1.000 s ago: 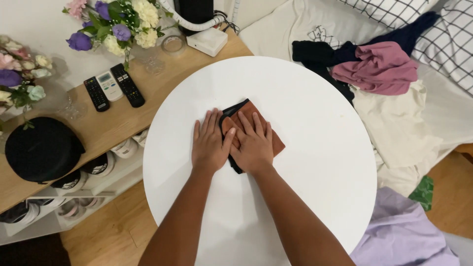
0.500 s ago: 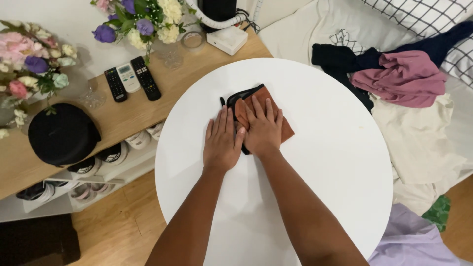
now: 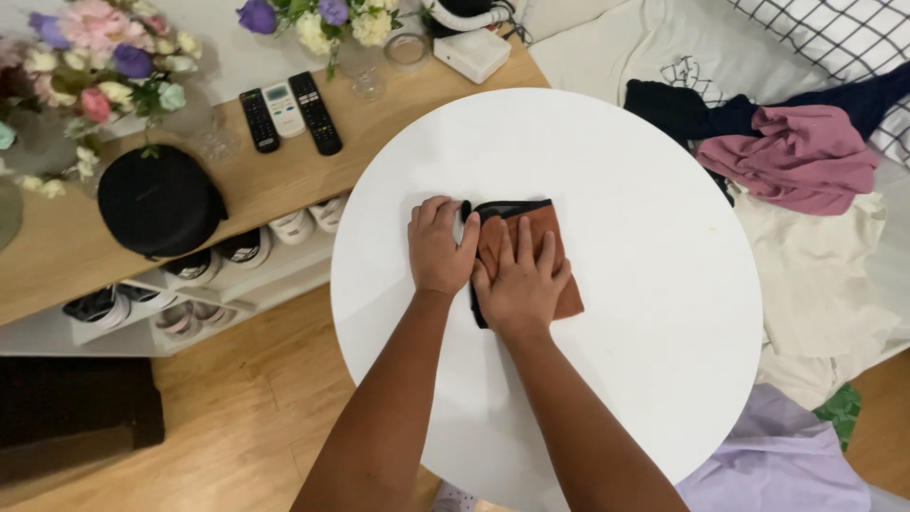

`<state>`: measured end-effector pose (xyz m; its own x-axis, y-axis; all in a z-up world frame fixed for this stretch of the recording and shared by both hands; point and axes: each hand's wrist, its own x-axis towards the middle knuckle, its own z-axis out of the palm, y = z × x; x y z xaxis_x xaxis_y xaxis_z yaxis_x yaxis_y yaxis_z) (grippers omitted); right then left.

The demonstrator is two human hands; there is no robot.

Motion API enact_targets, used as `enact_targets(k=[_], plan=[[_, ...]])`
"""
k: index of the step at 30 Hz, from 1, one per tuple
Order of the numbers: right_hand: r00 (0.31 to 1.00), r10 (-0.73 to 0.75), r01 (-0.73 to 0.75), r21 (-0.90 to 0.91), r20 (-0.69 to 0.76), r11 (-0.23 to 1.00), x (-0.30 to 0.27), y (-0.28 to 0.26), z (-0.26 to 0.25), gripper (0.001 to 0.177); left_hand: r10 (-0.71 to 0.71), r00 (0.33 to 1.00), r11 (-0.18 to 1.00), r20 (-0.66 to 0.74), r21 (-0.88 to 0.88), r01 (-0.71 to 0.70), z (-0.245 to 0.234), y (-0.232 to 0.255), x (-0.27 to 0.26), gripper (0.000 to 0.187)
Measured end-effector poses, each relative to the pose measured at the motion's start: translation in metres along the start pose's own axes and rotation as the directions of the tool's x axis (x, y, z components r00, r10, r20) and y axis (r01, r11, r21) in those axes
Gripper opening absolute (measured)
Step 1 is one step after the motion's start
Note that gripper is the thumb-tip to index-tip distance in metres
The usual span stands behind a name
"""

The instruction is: The person wipes a white round table with a brown cloth, then moves to a wooden side table to wipe its surface. They temporarily move a black case and remote controls aside to clean underneath, then return them. Finally, they wipe the white round table again.

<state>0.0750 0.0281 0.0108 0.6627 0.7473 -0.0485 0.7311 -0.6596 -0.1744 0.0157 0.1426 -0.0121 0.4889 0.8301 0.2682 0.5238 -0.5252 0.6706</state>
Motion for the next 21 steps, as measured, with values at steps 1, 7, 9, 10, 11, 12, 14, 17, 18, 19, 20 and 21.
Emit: enact_targets(k=[1, 7, 9, 10, 11, 12, 14, 17, 18, 19, 20, 21], plan=[[1.0, -0.007, 0.007, -0.001, 0.005, 1.0, -0.003, -0.001, 0.0, 0.077, -0.008, 1.0, 1.0, -0.003, 0.002, 0.008, -0.003, 0.001, -0.007, 0.045], [0.998, 0.047, -0.044, 0.054, -0.049, 0.998, 0.003, 0.0, 0.017, 0.075, -0.094, 0.992, 0.993, 0.086, -0.07, 0.1, -0.016, 0.009, -0.023, 0.041], [0.982, 0.191, -0.176, 0.419, 0.005, 0.891, 0.007, -0.006, 0.014, 0.066, -0.094, 0.979, 0.98, 0.179, -0.156, 0.123, -0.02, 0.007, -0.023, 0.041], [0.983, 0.186, -0.171, 0.418, 0.005, 0.892, 0.009, -0.009, 0.005, 0.066, -0.097, 0.98, 0.98, 0.175, -0.157, 0.125, -0.02, 0.004, -0.023, 0.041], [0.965, 0.241, -0.261, 0.517, 0.107, 0.815, 0.01, -0.013, -0.005, 0.066, -0.074, 0.976, 0.976, 0.207, -0.187, 0.113, -0.022, 0.002, -0.024, 0.04], [0.936, 0.281, -0.353, 0.598, 0.214, 0.72, 0.012, -0.018, -0.014, 0.066, -0.049, 0.97, 0.97, 0.238, -0.219, 0.102, -0.023, -0.001, -0.024, 0.041], [0.928, 0.293, -0.373, 0.593, 0.231, 0.713, 0.013, -0.02, -0.009, 0.066, -0.036, 0.967, 0.967, 0.251, -0.234, 0.096, -0.016, -0.011, -0.029, 0.043], [0.948, 0.266, -0.316, 0.628, 0.175, 0.712, 0.016, -0.009, 0.024, 0.064, -0.079, 0.942, 0.948, 0.325, -0.267, 0.171, -0.026, -0.01, -0.033, 0.046], [0.968, 0.231, -0.239, 0.664, 0.102, 0.709, 0.016, -0.004, 0.04, 0.064, -0.129, 0.911, 0.928, 0.391, -0.276, 0.25, -0.033, -0.009, -0.035, 0.046], [0.969, 0.225, -0.237, 0.661, 0.104, 0.712, 0.008, -0.015, 0.02, 0.064, -0.136, 0.912, 0.927, 0.388, -0.276, 0.255, -0.039, -0.01, -0.035, 0.046], [0.943, 0.297, -0.317, 0.686, 0.153, 0.654, -0.001, -0.027, 0.001, 0.061, -0.19, 0.868, 0.865, 0.459, -0.341, 0.369, -0.046, -0.014, -0.036, 0.041], [0.909, 0.364, -0.394, 0.705, 0.204, 0.59, -0.011, -0.04, -0.018, 0.058, -0.231, 0.816, 0.786, 0.531, -0.393, 0.478, -0.053, -0.018, -0.037, 0.037]])
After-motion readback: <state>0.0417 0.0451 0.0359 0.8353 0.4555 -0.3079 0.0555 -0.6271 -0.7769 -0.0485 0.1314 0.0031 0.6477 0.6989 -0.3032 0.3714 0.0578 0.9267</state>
